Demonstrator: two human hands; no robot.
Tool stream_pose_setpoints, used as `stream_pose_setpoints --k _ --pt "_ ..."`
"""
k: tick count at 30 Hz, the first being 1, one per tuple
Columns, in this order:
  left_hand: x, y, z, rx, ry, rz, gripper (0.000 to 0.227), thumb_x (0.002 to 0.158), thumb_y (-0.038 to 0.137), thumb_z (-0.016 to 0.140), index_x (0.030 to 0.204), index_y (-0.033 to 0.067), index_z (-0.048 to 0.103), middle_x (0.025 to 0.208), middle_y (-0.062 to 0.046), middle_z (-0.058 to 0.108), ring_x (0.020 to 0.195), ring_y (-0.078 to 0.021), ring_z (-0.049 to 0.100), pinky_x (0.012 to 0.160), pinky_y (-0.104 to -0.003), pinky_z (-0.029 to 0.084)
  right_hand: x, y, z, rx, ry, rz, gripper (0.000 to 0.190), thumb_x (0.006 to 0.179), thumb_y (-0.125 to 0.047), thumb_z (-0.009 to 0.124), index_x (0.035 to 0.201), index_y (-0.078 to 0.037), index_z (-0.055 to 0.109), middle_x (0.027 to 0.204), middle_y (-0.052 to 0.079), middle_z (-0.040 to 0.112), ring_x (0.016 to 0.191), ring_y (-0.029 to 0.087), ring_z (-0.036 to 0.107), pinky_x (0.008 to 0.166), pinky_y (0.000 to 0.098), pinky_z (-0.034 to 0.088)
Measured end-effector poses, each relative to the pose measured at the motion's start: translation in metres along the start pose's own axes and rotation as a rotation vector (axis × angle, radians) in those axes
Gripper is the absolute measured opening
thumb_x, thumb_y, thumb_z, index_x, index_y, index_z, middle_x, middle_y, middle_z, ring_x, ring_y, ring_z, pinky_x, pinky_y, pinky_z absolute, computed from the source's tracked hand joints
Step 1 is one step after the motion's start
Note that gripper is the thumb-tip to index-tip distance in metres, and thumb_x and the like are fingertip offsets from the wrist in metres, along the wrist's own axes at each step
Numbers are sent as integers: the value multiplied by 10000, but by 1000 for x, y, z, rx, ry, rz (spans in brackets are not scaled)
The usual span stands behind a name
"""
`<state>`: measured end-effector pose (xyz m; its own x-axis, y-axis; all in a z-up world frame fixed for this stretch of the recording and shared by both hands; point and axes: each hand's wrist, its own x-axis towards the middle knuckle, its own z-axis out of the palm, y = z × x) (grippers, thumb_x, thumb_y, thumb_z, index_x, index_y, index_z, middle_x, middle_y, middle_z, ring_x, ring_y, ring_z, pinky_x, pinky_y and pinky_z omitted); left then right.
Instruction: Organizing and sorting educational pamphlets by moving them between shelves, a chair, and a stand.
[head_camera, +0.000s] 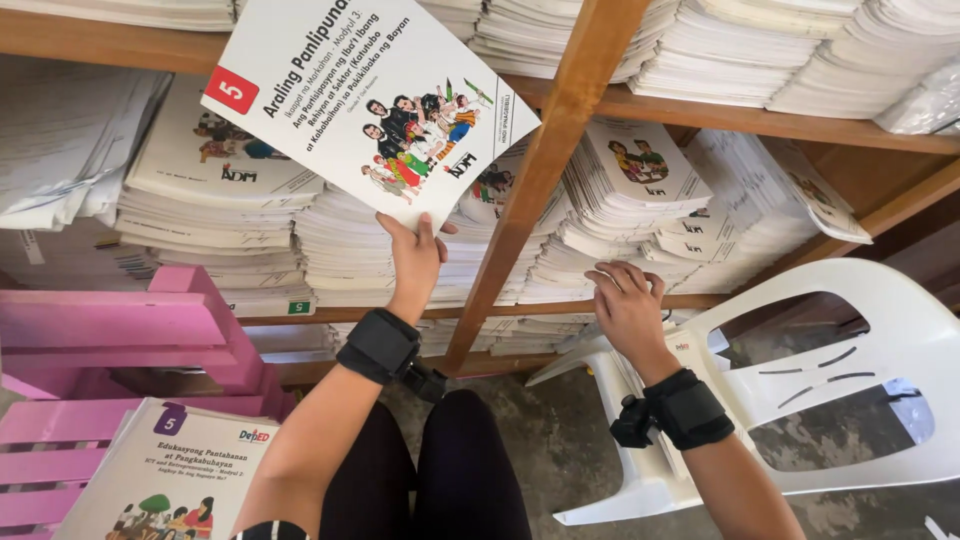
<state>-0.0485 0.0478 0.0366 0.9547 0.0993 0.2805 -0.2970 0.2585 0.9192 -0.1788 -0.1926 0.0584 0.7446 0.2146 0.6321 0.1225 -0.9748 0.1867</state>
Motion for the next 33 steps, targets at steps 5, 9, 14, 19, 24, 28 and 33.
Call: stream_pose_setpoints --k 5,9,14,19,24,28,33 --pt "3 -5 -9 97 28 -29 375 886 60 266 1182 39 35 668 -83 615 330 -83 458 264 -160 333 0 -4 5 33 -21 21 238 757 -137 505 960 -242 571 1001 -73 544 1042 119 458 829 356 304" --pt "-5 -27 -16 127 18 -108 373 865 47 285 1159 9 60 653 -115 608 324 -112 466 254 -187 336 1 -6 11 41 -15 -10 216 770 -150 503 953 -244 564 996 -78 538 1040 108 452 834 345 296" --pt "-27 -33 -15 106 -23 -169 376 850 57 293 1132 13 49 652 -139 610 324 -133 471 265 -189 351 -3 -9 16 46 -35 22 208 750 -150 516 921 -252 576 963 -91 548 1022 105 466 826 350 315" --pt "-39 -8 0 95 -55 -155 307 846 51 292 1103 30 126 606 -143 599 317 -131 465 263 -183 344 -7 -11 18 42 -56 27 192 740 -150 525 886 -263 578 936 -102 550 1006 105 476 812 350 334" --pt "-13 -2 11 61 -116 -90 288 851 45 284 1108 -2 162 605 -131 586 348 -110 456 275 -171 333 -5 -11 19 67 -39 32 177 753 -140 520 884 -240 584 933 -86 553 1009 112 477 816 362 337" --pt "17 0 17 185 -162 -90 269 850 79 317 1098 9 239 569 -120 593 341 -122 479 287 -199 356 0 -11 20 87 -35 42 196 756 -117 513 893 -237 585 940 -75 556 1005 121 481 816 363 339" --pt "51 -14 25 563 -286 -7 480 860 151 365 1286 -22 226 527 -78 586 492 -212 572 481 -337 446 6 -7 36 102 -38 54 205 747 -133 508 905 -238 584 949 -69 544 993 123 481 798 382 364"
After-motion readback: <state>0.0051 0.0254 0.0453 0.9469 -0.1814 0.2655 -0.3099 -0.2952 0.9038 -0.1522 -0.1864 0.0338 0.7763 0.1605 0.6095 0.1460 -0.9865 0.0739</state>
